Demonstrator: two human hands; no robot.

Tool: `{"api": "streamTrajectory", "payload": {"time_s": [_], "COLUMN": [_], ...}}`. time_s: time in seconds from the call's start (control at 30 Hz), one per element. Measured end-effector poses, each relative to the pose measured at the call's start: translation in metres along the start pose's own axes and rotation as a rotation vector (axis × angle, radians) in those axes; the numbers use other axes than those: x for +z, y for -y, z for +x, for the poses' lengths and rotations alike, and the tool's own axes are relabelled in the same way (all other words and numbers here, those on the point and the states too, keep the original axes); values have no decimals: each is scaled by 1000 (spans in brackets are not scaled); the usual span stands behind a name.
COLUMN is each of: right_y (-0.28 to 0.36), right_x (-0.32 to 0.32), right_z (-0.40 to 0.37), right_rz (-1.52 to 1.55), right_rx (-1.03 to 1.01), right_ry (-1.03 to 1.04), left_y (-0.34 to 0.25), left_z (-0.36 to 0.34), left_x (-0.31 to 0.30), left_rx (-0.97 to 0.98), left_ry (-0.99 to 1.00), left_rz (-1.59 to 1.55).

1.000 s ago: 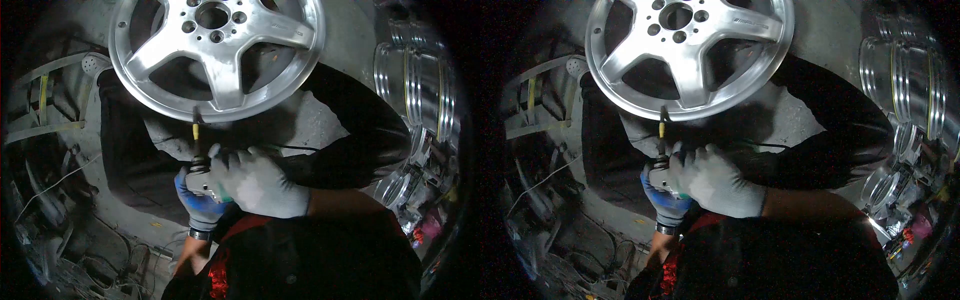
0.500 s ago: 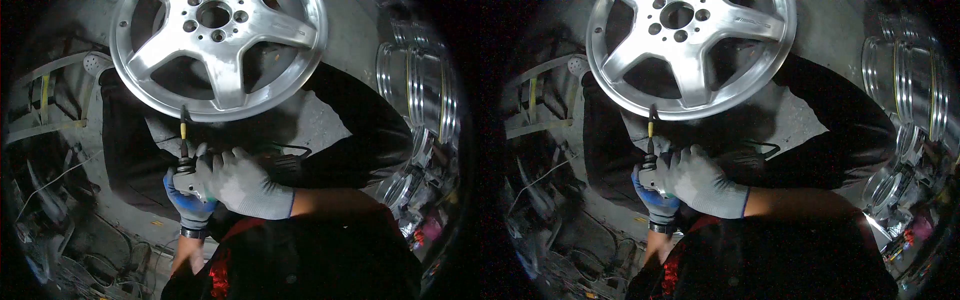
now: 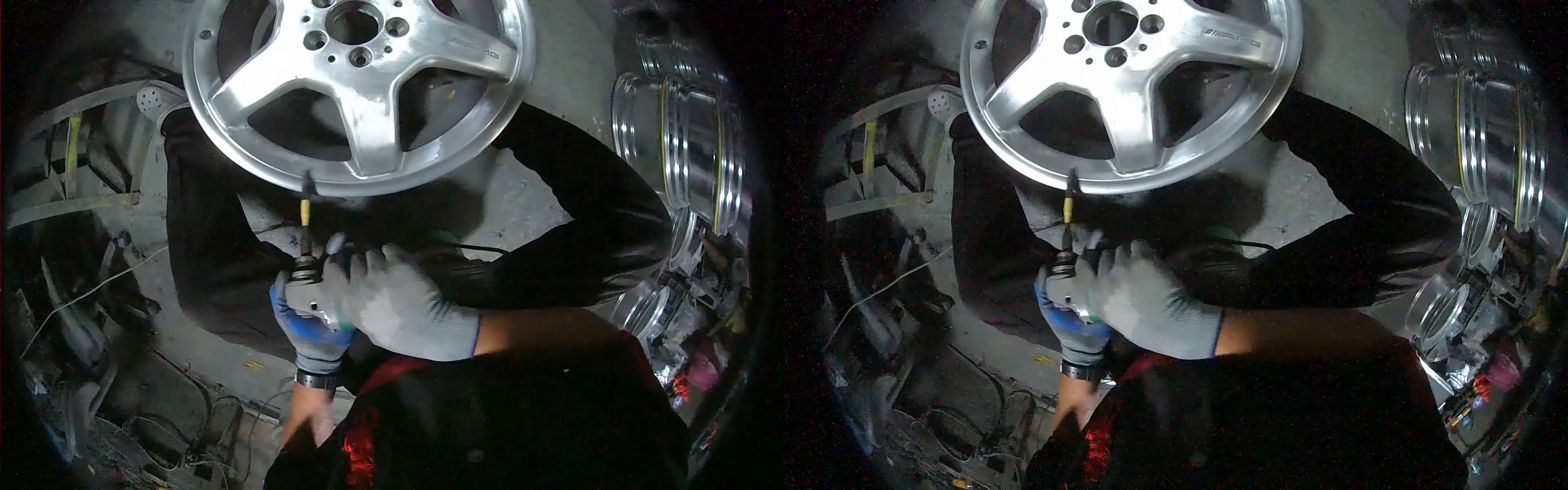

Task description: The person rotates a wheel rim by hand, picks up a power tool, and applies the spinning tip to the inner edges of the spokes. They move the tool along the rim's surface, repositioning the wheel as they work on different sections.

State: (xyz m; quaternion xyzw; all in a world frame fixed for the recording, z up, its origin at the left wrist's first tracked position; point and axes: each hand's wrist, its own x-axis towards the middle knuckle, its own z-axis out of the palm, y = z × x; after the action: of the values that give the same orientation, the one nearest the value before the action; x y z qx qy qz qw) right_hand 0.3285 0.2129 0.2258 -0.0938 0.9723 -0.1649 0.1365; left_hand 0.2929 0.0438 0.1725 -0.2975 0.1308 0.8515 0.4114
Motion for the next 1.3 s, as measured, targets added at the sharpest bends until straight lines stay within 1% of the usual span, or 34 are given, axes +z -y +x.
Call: {"api": "streamTrajectory", "payload": {"time_s": [0.03, 0.07, 0.1, 0.17, 0.2, 0.23, 0.3, 0.33, 0.37, 0.43, 0.47, 0.5, 0.57, 0.6, 0.63, 0.7, 0.73, 0.8, 0.83, 0.87, 0.9, 1.0, 1.03, 1.1, 1.13, 1.17, 1.2, 1.23, 1.27, 1.3], "right_y": [0, 0, 0, -4, -7, -8, -11, -9, -7, -1, 3, 5, 7, 6, 4, 0, -1, -3, -3, -3, -1, 9, 11, 12, 11, 10, 7, 5, 5, 6], "right_x": [2, 3, 4, -1, -4, -5, -6, -7, -9, -6, -2, 1, 4, 6, 7, 3, 1, -4, -5, -4, -3, 3, 5, 11, 11, 10, 7, 2, 0, 0], "right_z": [-1, -2, -3, -15, -22, -27, -33, -30, -25, -12, -5, 0, 2, -2, -7, -21, -27, -34, -35, -33, -27, -8, -3, -2, -4, -7, -13, -22, -26, -27], "right_rz": [0, -24, -49, -76, -95, -96, -108, -108, -106, -100, -56, -13, 18, -5, -31, -66, -95, -124, -148, -149, -151, -127, -108, -103, -88, -76, -79, -150, -220, -222], "right_rx": [2, 1, 1, 32, 58, 55, 20, 16, 22, 23, 26, 31, 45, 31, 17, 50, 78, 70, 63, 59, 47, 35, 36, 28, 31, 33, 34, 50, 66, 66], "right_ry": [-3, -45, -85, -86, -85, -79, 58, 59, 52, 33, 62, 90, 80, 20, -39, -26, -12, 35, 75, 73, 46, -21, -53, -36, -51, -67, -67, -57, -46, -45], "left_y": [-3, -4, -2, 8, 13, 17, 27, 28, 25, 11, 5, 1, -5, -4, 1, 15, 17, 23, 27, 29, 26, 8, 3, -4, 2, 6, 10, 15, 22, 22], "left_z": [-1, -2, -3, 0, 0, 0, 0, 3, 1, -4, -3, -2, 0, 0, 0, -2, 1, -2, -2, -1, -2, -4, -4, -4, -4, -2, -2, -2, -3, -3], "left_x": [1, -3, -4, -4, -6, -11, -18, 2, -2, -8, -8, -5, -1, -4, -3, -3, -13, -27, -23, -13, -13, -17, -20, -25, -15, -14, -15, -15, -8, -10], "left_rx": [79, 81, 78, -26, -26, -34, -47, -138, -134, 25, 32, 33, 89, 86, 80, -29, -63, -62, -59, -95, -86, 41, 40, 93, 98, 96, 16, -65, -94, -95], "left_ry": [-134, -153, -153, -13, -13, -95, -254, 76, 75, -235, -88, -88, -215, -64, -63, -126, -136, -131, -127, -59, -59, -89, -87, -69, -167, -163, -66, 28, -75, -74], "left_rz": [79, 75, 74, -2, -8, -9, -9, -165, -163, -7, 14, 18, 38, 26, 26, -27, -84, -52, -13, -151, -147, 31, 34, 45, 42, 42, -4, -50, -68, -69]}}
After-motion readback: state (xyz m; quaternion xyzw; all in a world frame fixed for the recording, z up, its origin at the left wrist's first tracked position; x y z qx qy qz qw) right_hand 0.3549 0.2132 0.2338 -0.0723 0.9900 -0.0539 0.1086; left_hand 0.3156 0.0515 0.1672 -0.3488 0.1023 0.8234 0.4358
